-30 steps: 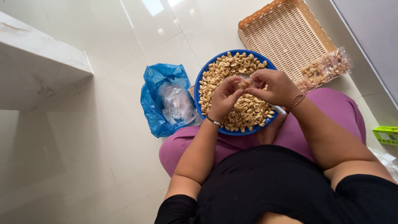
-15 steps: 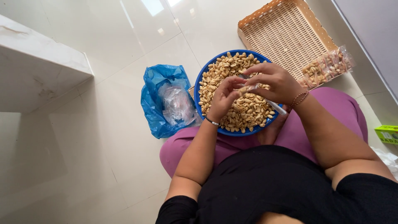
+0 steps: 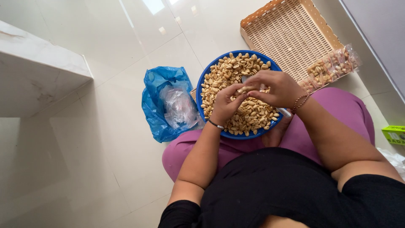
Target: A person sits on the floor peeling nuts from a large bowl and preparing them for packaging.
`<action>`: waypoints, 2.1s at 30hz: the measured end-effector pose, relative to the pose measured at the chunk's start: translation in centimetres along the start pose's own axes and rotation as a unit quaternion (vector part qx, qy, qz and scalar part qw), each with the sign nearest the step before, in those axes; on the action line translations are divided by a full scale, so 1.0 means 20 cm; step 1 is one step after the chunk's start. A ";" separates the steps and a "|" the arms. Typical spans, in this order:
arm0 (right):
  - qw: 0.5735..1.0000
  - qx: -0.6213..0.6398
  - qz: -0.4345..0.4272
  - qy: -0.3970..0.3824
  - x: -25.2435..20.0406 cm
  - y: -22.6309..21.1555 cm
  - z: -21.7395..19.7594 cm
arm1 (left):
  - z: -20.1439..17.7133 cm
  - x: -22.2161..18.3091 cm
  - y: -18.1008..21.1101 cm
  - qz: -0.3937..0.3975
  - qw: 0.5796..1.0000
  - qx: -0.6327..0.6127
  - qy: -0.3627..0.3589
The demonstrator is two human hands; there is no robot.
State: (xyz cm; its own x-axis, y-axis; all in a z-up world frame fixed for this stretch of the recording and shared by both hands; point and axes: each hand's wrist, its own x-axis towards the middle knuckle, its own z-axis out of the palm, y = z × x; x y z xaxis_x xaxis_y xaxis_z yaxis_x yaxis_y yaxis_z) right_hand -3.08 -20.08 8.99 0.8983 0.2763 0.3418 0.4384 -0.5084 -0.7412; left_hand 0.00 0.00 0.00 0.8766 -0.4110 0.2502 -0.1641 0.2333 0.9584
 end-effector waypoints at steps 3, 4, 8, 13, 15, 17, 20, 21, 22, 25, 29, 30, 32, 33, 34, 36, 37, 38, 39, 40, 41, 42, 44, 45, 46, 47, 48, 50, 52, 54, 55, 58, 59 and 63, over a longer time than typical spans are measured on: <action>1.000 -0.024 0.012 0.007 -0.03 0.06 0.02 | 0.02 -0.01 0.00 0.034 0.997 0.069 0.011; 1.000 -0.024 0.015 0.008 -0.02 0.11 -0.03 | 0.01 0.00 -0.02 0.031 0.997 0.068 0.008; 0.991 -0.062 0.074 0.089 -0.11 0.35 -0.33 | -0.04 0.01 0.00 0.045 0.992 0.102 0.058; 0.920 -0.313 0.145 0.185 -0.48 0.81 -0.67 | -0.06 0.02 0.05 -0.001 0.993 -0.010 0.117; 0.890 -0.372 0.202 0.168 -0.60 0.96 -0.70 | -0.06 0.02 0.04 0.006 0.992 0.002 0.123; 0.894 -0.321 0.281 0.138 -0.59 1.00 -0.65 | -0.06 0.02 0.01 0.005 0.993 0.000 0.119; 0.868 -0.308 0.384 0.059 -0.56 1.10 -0.56 | -0.05 0.02 0.00 0.002 0.993 -0.001 0.120; 0.842 -0.349 0.410 0.011 -0.55 1.14 -0.52 | -0.05 0.02 0.00 -0.001 0.992 -0.001 0.126; 0.842 -0.348 0.412 0.011 -0.58 1.24 -0.47 | -0.05 0.02 0.00 -0.003 0.992 0.000 0.124; 0.789 -0.450 0.412 -0.077 -0.64 1.46 -0.35 | -0.06 0.02 -0.02 0.000 0.991 -0.027 0.129; 0.781 -0.457 0.421 -0.063 -0.63 1.50 -0.29 | -0.07 0.02 -0.04 0.004 0.989 -0.056 0.136; 0.779 -0.455 0.427 -0.059 -0.63 1.50 -0.28 | -0.08 0.02 -0.04 0.008 0.988 -0.061 0.139; 0.774 -0.465 0.424 -0.071 -0.61 1.47 -0.27 | -0.08 0.02 -0.03 0.012 0.988 -0.055 0.143; 0.768 -0.475 0.421 -0.084 -0.61 1.45 -0.27 | -0.08 0.01 -0.02 0.014 0.988 -0.049 0.147; 0.769 -0.475 0.419 -0.086 -0.59 1.42 -0.27 | -0.08 0.01 -0.02 0.015 0.987 -0.048 0.150; 0.775 -0.476 0.404 -0.098 -0.55 1.36 -0.28 | -0.08 0.02 -0.02 0.017 0.988 -0.048 0.145; 0.775 -0.477 0.402 -0.099 -0.55 1.36 -0.28 | -0.08 0.02 -0.02 0.018 0.988 -0.048 0.147; 0.765 -0.482 0.411 -0.120 -0.54 1.35 -0.27 | -0.08 0.02 -0.01 0.017 0.988 -0.044 0.146; 0.754 -0.486 0.417 -0.143 -0.53 1.34 -0.27 | -0.08 0.01 0.00 0.015 0.988 -0.038 0.148; 0.756 -0.487 0.413 -0.146 -0.59 1.43 -0.27 | -0.09 0.02 -0.03 0.016 0.988 -0.037 0.152; 0.770 -0.486 0.389 -0.135 -0.64 1.53 -0.27 | -0.10 0.01 -0.04 0.024 0.987 -0.027 0.155; 0.785 -0.485 0.365 -0.124 -0.68 1.62 -0.26 | -0.12 0.00 -0.06 0.031 0.987 -0.017 0.158; 0.785 -0.495 0.359 -0.104 -0.65 1.49 -0.28 | -0.14 -0.01 -0.06 0.043 0.982 -0.020 0.184; 0.776 -0.508 0.365 -0.073 -0.62 1.44 -0.31 | -0.15 0.01 -0.07 0.055 0.979 -0.033 0.195; 0.783 -0.508 0.350 -0.074 -0.60 1.43 -0.31 | -0.18 0.02 -0.01 0.064 0.976 -0.026 0.208; 0.784 -0.504 0.356 -0.064 -0.59 1.40 -0.32 | -0.21 0.01 0.05 0.070 0.967 0.060 0.239; 0.785 -0.499 0.362 -0.055 -0.59 1.39 -0.34 | -0.24 0.00 0.10 0.074 0.949 0.145 0.270; 0.796 -0.507 0.330 -0.035 -0.61 1.39 -0.36 | -0.43 -0.02 0.08 0.087 0.913 0.212 0.339; 0.805 -0.512 0.300 -0.014 -0.63 1.37 -0.38 | -0.62 -0.09 0.01 0.097 0.867 0.276 0.403; 0.874 -0.441 0.179 0.095 -0.65 1.35 -0.41 | -0.79 -0.17 -0.12 0.007 0.824 0.300 0.481; 0.877 -0.438 0.173 0.092 -0.62 1.33 -0.41 | -0.87 -0.23 -0.30 0.007 0.820 0.302 0.487; 0.894 -0.399 0.187 0.081 -0.56 1.24 -0.41 | -0.99 -0.36 -0.69 -0.196 0.744 0.497 0.402; 0.895 -0.356 0.257 0.078 -0.53 1.20 -0.40 | -0.96 -0.37 -0.72 -0.292 0.734 0.511 0.340; 0.919 -0.262 0.285 0.080 -0.55 1.23 -0.41 | -0.90 -0.38 -0.76 -0.413 0.689 0.548 0.233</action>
State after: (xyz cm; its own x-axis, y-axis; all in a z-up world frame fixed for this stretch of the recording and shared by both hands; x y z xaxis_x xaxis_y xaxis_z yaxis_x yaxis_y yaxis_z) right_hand -2.03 -42.26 -8.25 0.9612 -0.2585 0.0965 -0.1870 -0.8674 -0.4611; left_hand 3.99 15.44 -18.84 0.8836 0.3831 -0.2692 0.4593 -0.8209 0.3394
